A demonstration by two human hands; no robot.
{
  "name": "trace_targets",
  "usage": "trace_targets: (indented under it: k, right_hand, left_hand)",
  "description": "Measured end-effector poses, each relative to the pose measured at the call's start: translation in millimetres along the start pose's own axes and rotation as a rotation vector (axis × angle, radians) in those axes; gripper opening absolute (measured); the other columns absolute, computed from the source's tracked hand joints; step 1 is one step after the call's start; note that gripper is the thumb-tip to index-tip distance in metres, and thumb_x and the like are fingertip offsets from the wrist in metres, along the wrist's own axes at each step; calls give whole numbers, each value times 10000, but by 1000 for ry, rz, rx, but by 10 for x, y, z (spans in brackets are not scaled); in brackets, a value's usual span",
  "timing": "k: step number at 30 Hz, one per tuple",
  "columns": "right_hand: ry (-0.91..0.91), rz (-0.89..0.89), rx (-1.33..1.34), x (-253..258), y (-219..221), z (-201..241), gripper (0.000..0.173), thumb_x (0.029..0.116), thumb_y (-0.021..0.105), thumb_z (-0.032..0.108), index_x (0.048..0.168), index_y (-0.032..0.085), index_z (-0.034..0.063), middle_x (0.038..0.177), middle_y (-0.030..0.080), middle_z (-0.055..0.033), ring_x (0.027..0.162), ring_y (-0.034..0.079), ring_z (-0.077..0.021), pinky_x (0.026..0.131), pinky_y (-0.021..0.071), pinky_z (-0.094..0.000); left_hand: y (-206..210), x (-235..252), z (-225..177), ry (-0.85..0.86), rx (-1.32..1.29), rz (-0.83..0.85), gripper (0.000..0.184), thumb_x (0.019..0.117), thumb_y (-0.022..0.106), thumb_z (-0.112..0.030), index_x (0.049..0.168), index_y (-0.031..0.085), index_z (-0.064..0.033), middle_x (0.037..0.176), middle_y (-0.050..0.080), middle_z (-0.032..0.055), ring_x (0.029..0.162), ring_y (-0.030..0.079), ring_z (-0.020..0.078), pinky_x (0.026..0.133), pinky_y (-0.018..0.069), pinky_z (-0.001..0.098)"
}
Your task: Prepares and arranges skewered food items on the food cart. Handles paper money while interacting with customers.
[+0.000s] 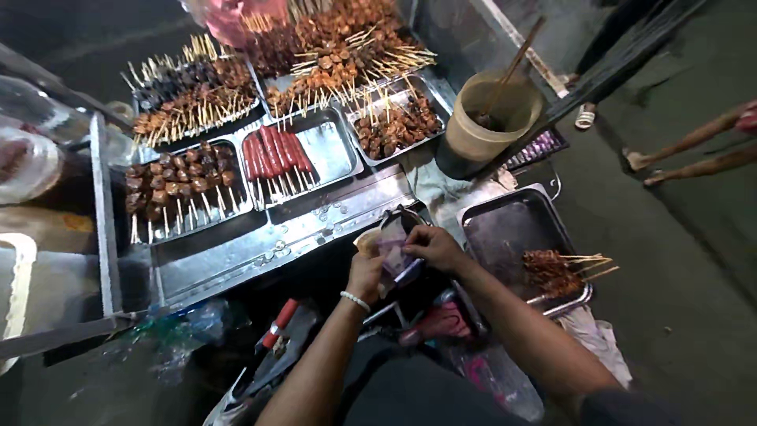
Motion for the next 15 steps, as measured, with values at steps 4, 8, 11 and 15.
trace_targets:
  k: [4,8,11,15]
  right_hand:
    - [21,-422,-78,-281,-711,-88,131,898,771,138,953,709,36,849,716,-15,765,673,-72,752,589,-286]
    - [-28,-579,108,-487,-1024,-146,104,879,772,68,910,678,37,803,684,4,725,646,-58,703,570,-246]
    - [-50,-581,223,-540,-1035,-138,97,879,757,27,916,668,33,811,676,-5,733,642,-73,703,571,-250]
    - [-46,-470,111,-498,-783,-64,104,882,751,65,933,663,43,809,673,27,718,632,-39,697,560,-227]
  left_hand:
    - [310,418,-14,179,26,59,272,983,643,-106,1195,634,64,1047,721,142,963,703,190,894,590,373]
    - [501,767,-8,337,665,142,510,939,712,-145,1421,575,-51,1397,611,152,1321,565,227,1147,433,403]
    - [513,759,80,323,857,202,838,841,784,-123,1569,373,-74,1567,433,187,1455,424,288,1212,354,453]
    - [513,276,-173,380,271,384,506,970,561,-208,1413,530,34,1358,614,163,1214,619,213,1017,532,386]
Point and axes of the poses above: each hand's wrist, its own x-axis towards the middle knuckle, its own y-axis out of the palm, z = x × y, the point moved 8 cm from there along x, towards the middle knuckle
